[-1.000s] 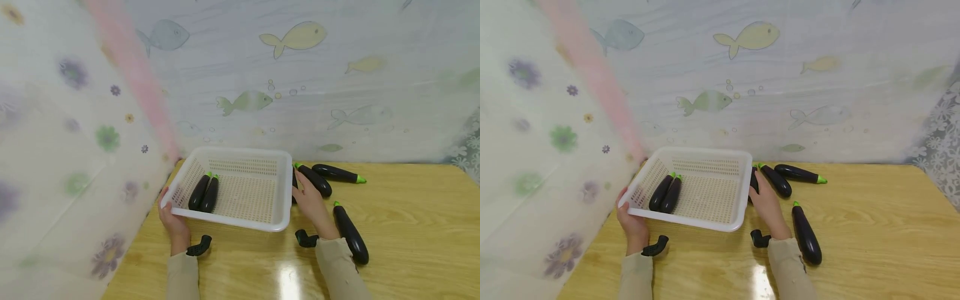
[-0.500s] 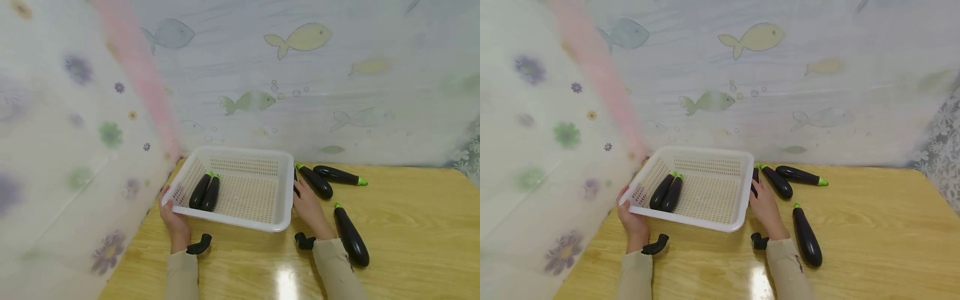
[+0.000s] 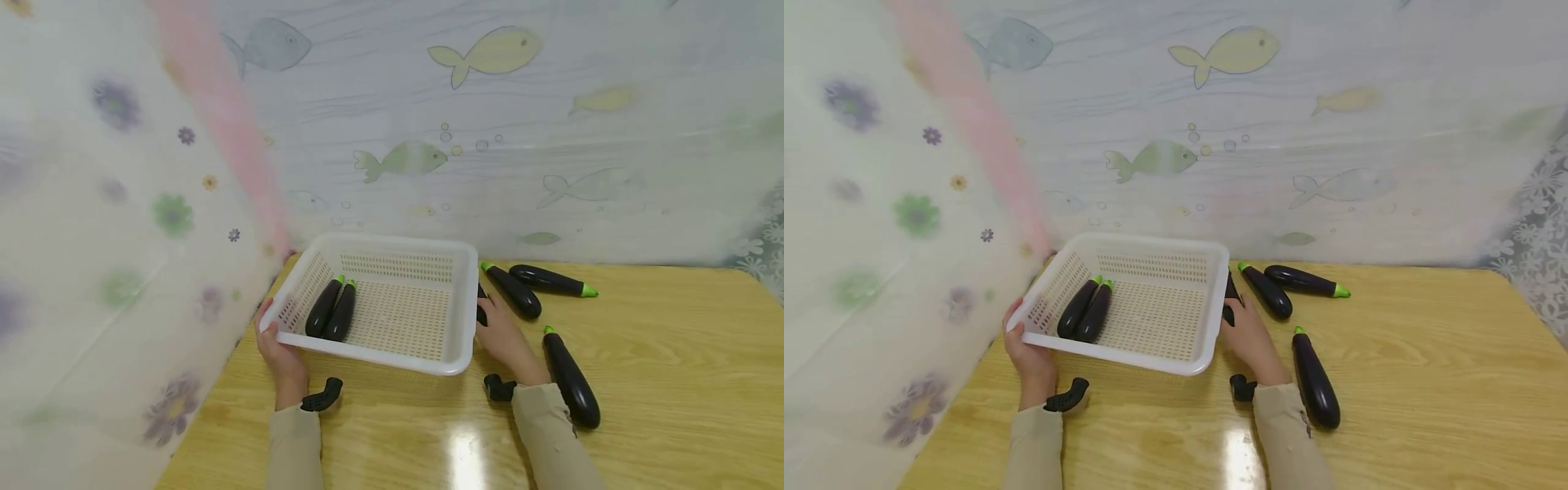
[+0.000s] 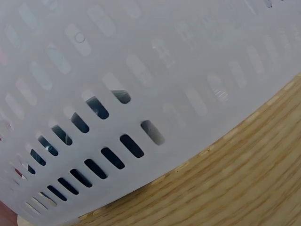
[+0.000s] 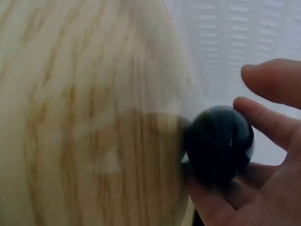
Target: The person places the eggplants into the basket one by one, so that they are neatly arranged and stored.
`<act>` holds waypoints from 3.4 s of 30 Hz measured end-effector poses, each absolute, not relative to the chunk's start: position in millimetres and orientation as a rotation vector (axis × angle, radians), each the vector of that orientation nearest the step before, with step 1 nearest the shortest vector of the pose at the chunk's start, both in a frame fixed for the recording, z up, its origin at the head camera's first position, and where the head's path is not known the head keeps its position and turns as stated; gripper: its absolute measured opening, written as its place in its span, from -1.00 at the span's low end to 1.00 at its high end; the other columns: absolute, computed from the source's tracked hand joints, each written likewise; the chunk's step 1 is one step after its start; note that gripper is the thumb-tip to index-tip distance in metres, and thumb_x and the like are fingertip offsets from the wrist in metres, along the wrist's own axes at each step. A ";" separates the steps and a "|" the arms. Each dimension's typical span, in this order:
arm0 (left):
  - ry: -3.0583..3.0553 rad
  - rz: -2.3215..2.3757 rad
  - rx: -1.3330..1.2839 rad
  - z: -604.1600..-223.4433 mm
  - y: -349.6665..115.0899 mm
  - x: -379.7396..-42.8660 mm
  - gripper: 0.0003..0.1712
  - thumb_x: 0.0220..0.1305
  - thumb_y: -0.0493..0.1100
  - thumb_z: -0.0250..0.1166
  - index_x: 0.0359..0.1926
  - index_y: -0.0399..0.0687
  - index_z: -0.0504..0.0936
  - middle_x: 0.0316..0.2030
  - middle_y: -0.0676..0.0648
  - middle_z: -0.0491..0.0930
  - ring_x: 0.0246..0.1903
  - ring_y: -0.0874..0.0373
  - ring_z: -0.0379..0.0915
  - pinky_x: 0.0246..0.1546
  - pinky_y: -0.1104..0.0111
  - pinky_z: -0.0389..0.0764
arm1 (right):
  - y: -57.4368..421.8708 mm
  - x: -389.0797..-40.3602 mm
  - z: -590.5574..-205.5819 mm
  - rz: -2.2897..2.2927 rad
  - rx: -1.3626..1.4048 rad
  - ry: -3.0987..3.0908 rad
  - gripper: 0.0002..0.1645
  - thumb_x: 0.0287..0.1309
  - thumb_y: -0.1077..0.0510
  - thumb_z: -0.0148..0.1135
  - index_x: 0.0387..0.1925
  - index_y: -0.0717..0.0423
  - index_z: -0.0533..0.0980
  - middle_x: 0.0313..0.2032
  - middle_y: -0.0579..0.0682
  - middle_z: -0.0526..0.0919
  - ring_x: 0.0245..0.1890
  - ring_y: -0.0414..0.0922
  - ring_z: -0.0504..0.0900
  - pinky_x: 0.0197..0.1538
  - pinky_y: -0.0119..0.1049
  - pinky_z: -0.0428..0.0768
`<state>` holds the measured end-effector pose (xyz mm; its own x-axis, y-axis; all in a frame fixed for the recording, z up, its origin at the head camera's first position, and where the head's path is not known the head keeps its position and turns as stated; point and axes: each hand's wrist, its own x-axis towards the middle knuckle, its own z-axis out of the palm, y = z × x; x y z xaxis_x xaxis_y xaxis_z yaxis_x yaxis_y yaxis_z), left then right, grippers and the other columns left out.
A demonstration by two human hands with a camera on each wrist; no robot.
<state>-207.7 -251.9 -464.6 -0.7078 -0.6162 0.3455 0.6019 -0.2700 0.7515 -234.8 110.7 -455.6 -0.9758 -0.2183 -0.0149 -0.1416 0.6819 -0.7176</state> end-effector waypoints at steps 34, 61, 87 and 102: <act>-1.183 -2.048 0.002 -459.2 -255.8 -204.6 -0.48 0.16 -0.22 -0.19 0.15 -0.26 0.29 0.11 -0.24 0.25 0.07 -0.09 0.16 0.03 0.18 0.17 | 111.5 -232.4 -439.1 -1.431 0.132 2.658 -0.26 0.19 -0.04 -0.28 0.36 0.00 -0.17 0.33 0.15 -0.04 0.26 0.18 0.01 0.15 0.12 0.07; -1.171 -2.063 0.022 -462.9 -252.5 -208.9 -0.45 0.15 -0.22 -0.20 0.18 -0.32 0.22 0.09 -0.21 0.27 0.07 -0.08 0.17 0.02 0.18 0.16 | 119.6 -230.0 -435.3 -1.854 0.283 2.406 -0.24 0.21 -0.26 -0.26 0.35 -0.04 -0.06 0.32 0.07 -0.01 0.26 0.07 0.04 0.15 0.02 0.16; -1.160 -2.049 0.036 -461.2 -251.6 -211.1 -0.50 0.14 -0.21 -0.18 0.12 -0.22 0.35 0.08 -0.22 0.30 0.06 -0.10 0.19 0.02 0.17 0.18 | 119.5 -230.8 -423.7 -2.302 0.326 2.142 -0.31 0.26 -0.15 -0.23 0.34 -0.13 -0.12 0.18 0.05 0.17 -0.02 0.13 0.42 -0.04 -0.07 0.38; -1.196 -2.042 0.066 -462.2 -251.4 -210.2 -0.45 0.14 -0.17 -0.18 0.17 -0.27 0.26 0.08 -0.19 0.31 0.07 -0.07 0.18 0.02 0.17 0.16 | 119.7 -223.7 -405.8 -2.296 0.302 2.346 -0.19 0.16 -0.05 0.03 0.34 -0.23 -0.12 0.20 0.06 0.13 0.18 -0.03 0.20 0.14 -0.08 0.21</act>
